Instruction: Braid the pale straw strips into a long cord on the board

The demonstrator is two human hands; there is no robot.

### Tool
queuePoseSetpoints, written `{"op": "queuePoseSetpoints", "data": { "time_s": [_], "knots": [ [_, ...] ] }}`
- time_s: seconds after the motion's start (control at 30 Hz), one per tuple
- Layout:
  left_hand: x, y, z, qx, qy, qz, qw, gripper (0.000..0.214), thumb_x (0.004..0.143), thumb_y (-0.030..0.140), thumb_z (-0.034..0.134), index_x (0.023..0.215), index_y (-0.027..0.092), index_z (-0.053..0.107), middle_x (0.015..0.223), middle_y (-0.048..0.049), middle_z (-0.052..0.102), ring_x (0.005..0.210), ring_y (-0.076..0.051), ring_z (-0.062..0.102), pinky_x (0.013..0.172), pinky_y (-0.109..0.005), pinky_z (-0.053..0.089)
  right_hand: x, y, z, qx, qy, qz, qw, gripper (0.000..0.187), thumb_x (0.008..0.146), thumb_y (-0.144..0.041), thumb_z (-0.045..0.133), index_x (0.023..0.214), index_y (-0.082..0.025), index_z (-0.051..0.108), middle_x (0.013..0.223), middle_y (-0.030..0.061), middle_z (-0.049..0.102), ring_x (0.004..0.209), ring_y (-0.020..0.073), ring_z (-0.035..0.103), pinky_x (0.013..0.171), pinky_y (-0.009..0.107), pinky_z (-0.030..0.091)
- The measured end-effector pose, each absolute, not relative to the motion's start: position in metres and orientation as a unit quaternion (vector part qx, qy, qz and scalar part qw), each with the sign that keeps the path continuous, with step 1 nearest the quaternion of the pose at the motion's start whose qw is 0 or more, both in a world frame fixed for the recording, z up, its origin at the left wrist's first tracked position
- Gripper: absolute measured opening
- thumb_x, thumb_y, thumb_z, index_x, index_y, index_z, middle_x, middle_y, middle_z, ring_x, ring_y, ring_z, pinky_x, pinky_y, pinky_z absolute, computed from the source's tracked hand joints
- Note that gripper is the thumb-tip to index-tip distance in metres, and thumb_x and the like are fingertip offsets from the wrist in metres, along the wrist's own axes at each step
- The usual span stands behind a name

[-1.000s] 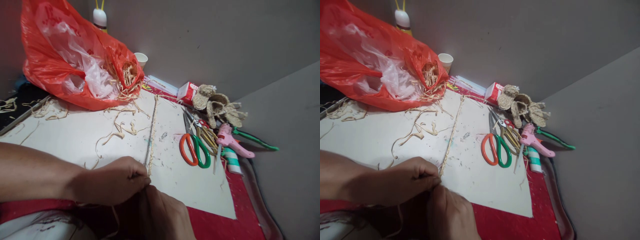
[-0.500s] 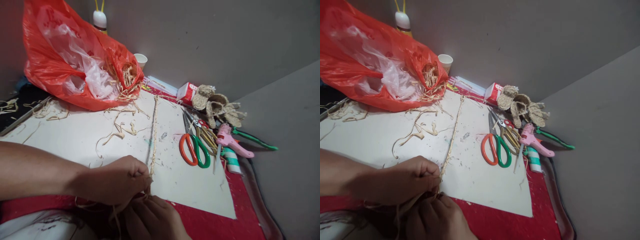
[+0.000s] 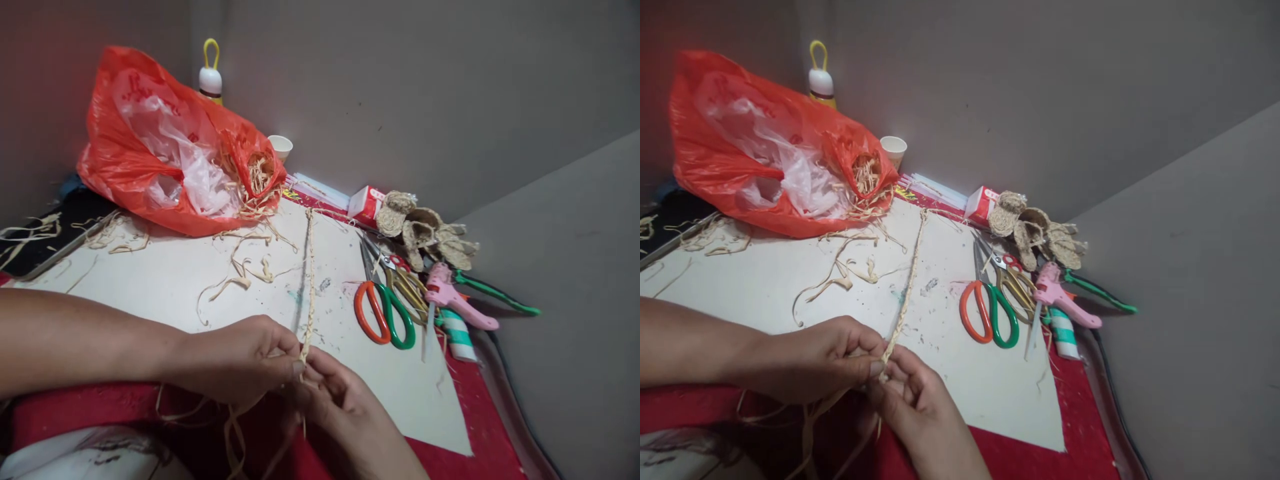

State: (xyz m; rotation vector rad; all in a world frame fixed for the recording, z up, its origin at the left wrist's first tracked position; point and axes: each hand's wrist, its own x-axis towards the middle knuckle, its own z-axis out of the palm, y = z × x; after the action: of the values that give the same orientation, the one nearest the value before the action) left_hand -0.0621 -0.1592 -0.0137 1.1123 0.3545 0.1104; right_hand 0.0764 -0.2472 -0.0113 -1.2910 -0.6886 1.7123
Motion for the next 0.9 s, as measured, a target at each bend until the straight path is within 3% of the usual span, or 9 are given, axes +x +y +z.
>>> {"op": "queuePoseSetpoints", "data": {
  "time_s": [0.07, 0.13, 0.2, 0.3, 0.5, 0.63, 0.9],
  "knots": [
    [-0.064, -0.159, -0.017, 0.501, 0.149, 0.053, 0.851, 0.037, 0.087, 0.049, 0.048, 0.071, 0.016, 0.052, 0.064, 0.0028, 0.053, 0.062, -0.008, 0.05, 0.069, -0.022, 0.044, 0.079, -0.247, -0.011, -0.509, -0.286, 0.711, 0.392, 0.042, 0.074, -0.044, 0.073, 0.104, -0.016, 0.063, 0.062, -0.0035, 0.051, 0.041, 0.0047, 0.033, 0.039, 0.017, 0.024],
    [-0.067, -0.158, -0.02, 0.506, 0.179, 0.037, 0.843, 0.031, 0.086, 0.045, 0.051, 0.073, 0.017, 0.051, 0.06, 0.005, 0.049, 0.055, -0.006, 0.044, 0.057, -0.017, 0.039, 0.084, -0.247, -0.009, -0.519, -0.301, 0.716, 0.356, 0.038, 0.078, -0.044, 0.069, 0.102, -0.015, 0.063, 0.056, -0.0069, 0.04, 0.041, 0.004, 0.021, 0.038, 0.018, 0.014],
    [-0.071, -0.156, -0.023, 0.537, 0.219, 0.0, 0.815, 0.027, 0.086, 0.042, 0.051, 0.074, 0.017, 0.05, 0.055, 0.0069, 0.042, 0.046, -0.005, 0.035, 0.043, -0.016, 0.028, 0.087, -0.248, -0.006, -0.523, -0.319, 0.713, 0.34, 0.035, 0.082, -0.045, 0.065, 0.099, -0.015, 0.064, 0.059, -0.006, 0.039, 0.045, 0.0051, 0.019, 0.04, 0.019, 0.015],
    [-0.074, -0.151, -0.021, 0.565, 0.235, -0.057, 0.789, 0.022, 0.084, 0.038, 0.05, 0.073, 0.019, 0.046, 0.049, 0.0084, 0.035, 0.04, -0.006, 0.029, 0.037, -0.018, 0.021, 0.091, -0.248, -0.004, -0.52, -0.351, 0.711, 0.317, 0.031, 0.087, -0.045, 0.059, 0.094, -0.016, 0.063, 0.068, -0.0027, 0.044, 0.05, 0.0066, 0.021, 0.044, 0.021, 0.019],
    [-0.071, -0.146, -0.011, 0.603, 0.239, -0.096, 0.755, 0.019, 0.083, 0.037, 0.047, 0.074, 0.02, 0.048, 0.049, 0.0075, 0.036, 0.041, -0.007, 0.03, 0.037, -0.018, 0.022, 0.105, -0.249, -0.014, -0.514, -0.401, 0.719, 0.241, 0.034, 0.092, -0.05, 0.045, 0.083, -0.018, 0.053, 0.058, -0.0066, 0.027, 0.048, 0.0079, 0.02, 0.043, 0.023, 0.015],
    [-0.072, -0.144, -0.005, 0.682, 0.243, -0.103, 0.683, 0.021, 0.085, 0.036, 0.04, 0.073, 0.02, 0.044, 0.051, 0.0058, 0.039, 0.044, -0.008, 0.033, 0.039, -0.019, 0.024, 0.105, -0.247, -0.021, -0.515, -0.403, 0.714, 0.252, 0.037, 0.093, -0.048, 0.044, 0.072, -0.019, 0.045, 0.057, -0.0064, 0.03, 0.049, 0.0083, 0.022, 0.045, 0.023, 0.018],
    [-0.074, -0.143, -0.005, 0.846, 0.178, 0.009, 0.502, 0.02, 0.084, 0.018, 0.037, 0.064, 0.018, 0.034, 0.054, 0.0053, 0.04, 0.048, -0.007, 0.03, 0.046, -0.021, 0.021, 0.1, -0.246, -0.032, -0.501, -0.37, 0.726, 0.291, 0.043, 0.093, -0.049, 0.043, 0.063, -0.019, 0.04, 0.05, -0.0068, 0.034, 0.044, 0.0068, 0.025, 0.043, 0.023, 0.019]
  ]
}}
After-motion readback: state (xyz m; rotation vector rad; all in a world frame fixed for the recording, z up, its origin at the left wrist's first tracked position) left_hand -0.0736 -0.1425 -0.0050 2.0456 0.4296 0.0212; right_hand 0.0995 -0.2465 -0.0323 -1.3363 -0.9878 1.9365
